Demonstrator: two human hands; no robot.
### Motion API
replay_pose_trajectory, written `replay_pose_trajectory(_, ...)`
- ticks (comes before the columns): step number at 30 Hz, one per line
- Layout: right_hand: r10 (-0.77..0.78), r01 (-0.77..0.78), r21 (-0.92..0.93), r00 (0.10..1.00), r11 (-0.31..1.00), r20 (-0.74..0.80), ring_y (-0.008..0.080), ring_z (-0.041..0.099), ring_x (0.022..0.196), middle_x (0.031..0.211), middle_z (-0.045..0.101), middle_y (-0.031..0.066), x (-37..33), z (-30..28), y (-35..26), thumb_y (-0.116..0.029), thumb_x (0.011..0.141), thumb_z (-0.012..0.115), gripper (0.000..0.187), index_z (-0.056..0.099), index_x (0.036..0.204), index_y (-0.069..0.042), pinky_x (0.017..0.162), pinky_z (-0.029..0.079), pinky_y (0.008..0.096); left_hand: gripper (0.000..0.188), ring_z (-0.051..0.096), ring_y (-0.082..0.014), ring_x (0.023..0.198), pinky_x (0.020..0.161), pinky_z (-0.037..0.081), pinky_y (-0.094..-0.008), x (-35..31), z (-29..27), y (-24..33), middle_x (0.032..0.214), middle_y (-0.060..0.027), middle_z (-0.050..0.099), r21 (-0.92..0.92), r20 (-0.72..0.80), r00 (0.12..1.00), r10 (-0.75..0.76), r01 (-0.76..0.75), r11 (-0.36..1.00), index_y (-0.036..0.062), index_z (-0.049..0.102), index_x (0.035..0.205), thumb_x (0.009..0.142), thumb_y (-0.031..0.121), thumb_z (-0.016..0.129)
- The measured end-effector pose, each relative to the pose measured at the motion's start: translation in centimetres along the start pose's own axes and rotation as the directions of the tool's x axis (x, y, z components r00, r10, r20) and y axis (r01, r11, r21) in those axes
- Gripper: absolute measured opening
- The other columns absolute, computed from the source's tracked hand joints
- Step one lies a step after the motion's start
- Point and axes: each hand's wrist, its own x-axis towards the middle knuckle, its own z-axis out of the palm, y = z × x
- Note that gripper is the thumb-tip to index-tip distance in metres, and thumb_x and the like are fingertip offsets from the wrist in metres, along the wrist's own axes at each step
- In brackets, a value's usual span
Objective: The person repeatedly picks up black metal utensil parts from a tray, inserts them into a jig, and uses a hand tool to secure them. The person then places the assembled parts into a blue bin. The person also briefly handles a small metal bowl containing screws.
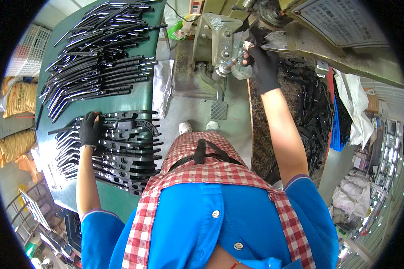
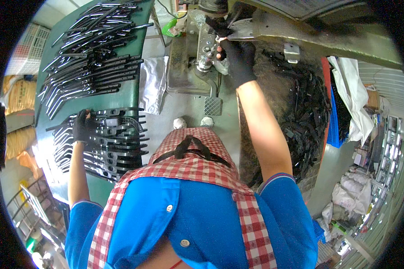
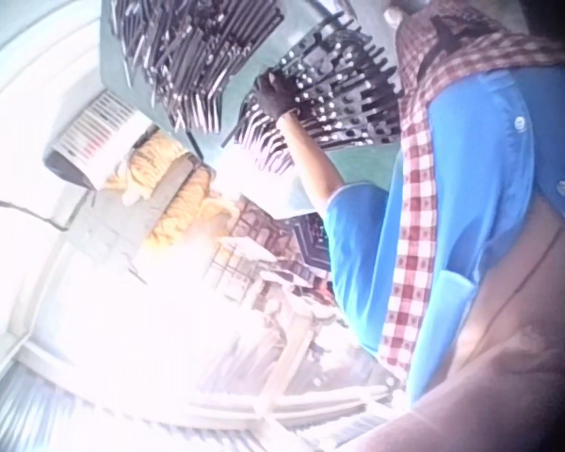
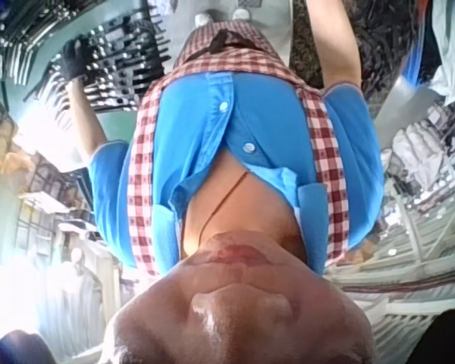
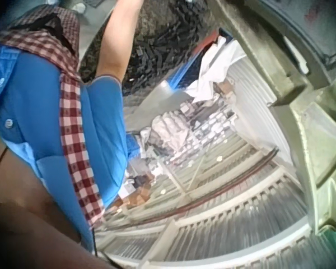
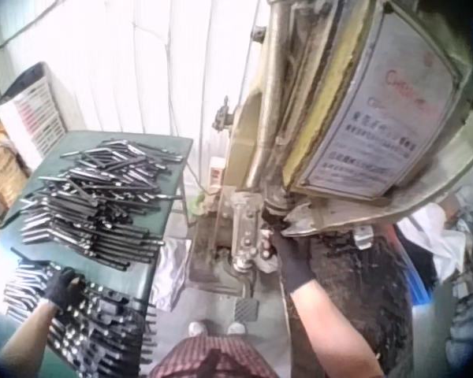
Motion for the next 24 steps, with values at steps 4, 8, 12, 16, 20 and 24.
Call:
replay_pose_trajectory(4,0.026,-0.045,-0.467,0.999,0.883,-0.046,0.0176,0.059,0.065,0.075,0.062,0.0077,3.4,-4.8,7.0,-0.025,0.084,0.062,0.021,0.058,0.078,-0.006,0.056,0.047,0.031,0.033,0.056,-0.0368,0.098,0.081,0.045,-0.0414,-0.3,0.3,-0.4,0.109,-0.0164,0.059,0.018,0.148,0.985,-0.084,0.082,0.996,0.007,0.059,0.11,0.093,0.032,0.046)
replay_pose_trajectory(8,-0.269,0.175,-0.607,0.961,0.775,-0.066,0.0228,0.061,0.077,0.076,0.061,0.0118,3.9,-6.1,10.2,-0.026,0.084,0.057,0.02,0.057,0.083,-0.006,0.072,0.048,0.0358,0.037,0.056,-0.0357,0.104,0.088,0.044,-0.0406,-1.8,1.6,-4.3,0.114,-0.0185,0.058,-0.034,-0.013,0.996,0.091,-0.092,0.995,0.0054,0.056,0.119,0.094,0.031,0.046)
replay_pose_trajectory(12,-0.168,0.158,-0.363,0.986,0.918,0.003,0.0092,0.054,0.063,0.069,0.058,0.0001,-0.2,-8.2,11.1,-0.012,0.083,0.056,0.009,0.057,0.076,-0.008,0.058,0.045,0.0263,0.031,0.058,-0.0383,0.091,0.077,0.047,-0.0434,-2.6,1.4,-3.2,0.099,-0.0185,0.061,-0.119,0.026,0.999,-0.029,0.032,0.992,0.0043,0.059,0.103,0.091,0.03,0.048)
replay_pose_trajectory(16,-0.191,0.19,-0.265,0.981,0.945,0.022,0.0055,0.05,0.054,0.066,0.056,-0.0019,-5.9,-11.1,11.4,-0.013,0.086,0.056,0.008,0.058,0.079,-0.009,0.049,0.04,0.0219,0.027,0.057,-0.0379,0.095,0.08,0.047,-0.0454,-0.8,1.3,-1.6,0.106,-0.017,0.059,0.226,0.114,0.993,0.013,-0.039,0.973,0.0085,0.062,0.103,0.087,0.028,0.053)
replay_pose_trajectory(20,-0.04,0.042,-0.118,0.999,0.992,0.019,0.006,0.05,0.054,0.065,0.055,-0.0015,-13.5,-13.3,9.8,-0.015,0.088,0.056,0.01,0.057,0.082,-0.007,0.05,0.042,0.0222,0.038,0.056,-0.0361,0.105,0.088,0.045,-0.0455,0.2,-1.6,3.2,0.117,-0.016,0.058,0.434,0.32,0.936,-0.148,-0.006,0.901,0.0128,0.062,0.109,0.079,0.036,0.062)
replay_pose_trajectory(24,0.119,-0.119,0.006,0.99,0.993,-0.077,0.0068,0.052,0.057,0.067,0.055,-0.0007,-20.4,-14.7,9.7,-0.016,0.087,0.059,0.01,0.058,0.083,-0.007,0.053,0.043,0.0234,0.037,0.058,-0.035,0.1,0.086,0.046,-0.0435,1.2,-1.0,5.9,0.109,-0.0153,0.062,0.3,-0.008,0.977,0.213,-0.201,0.932,0.0117,0.06,0.111,0.078,0.027,0.063)
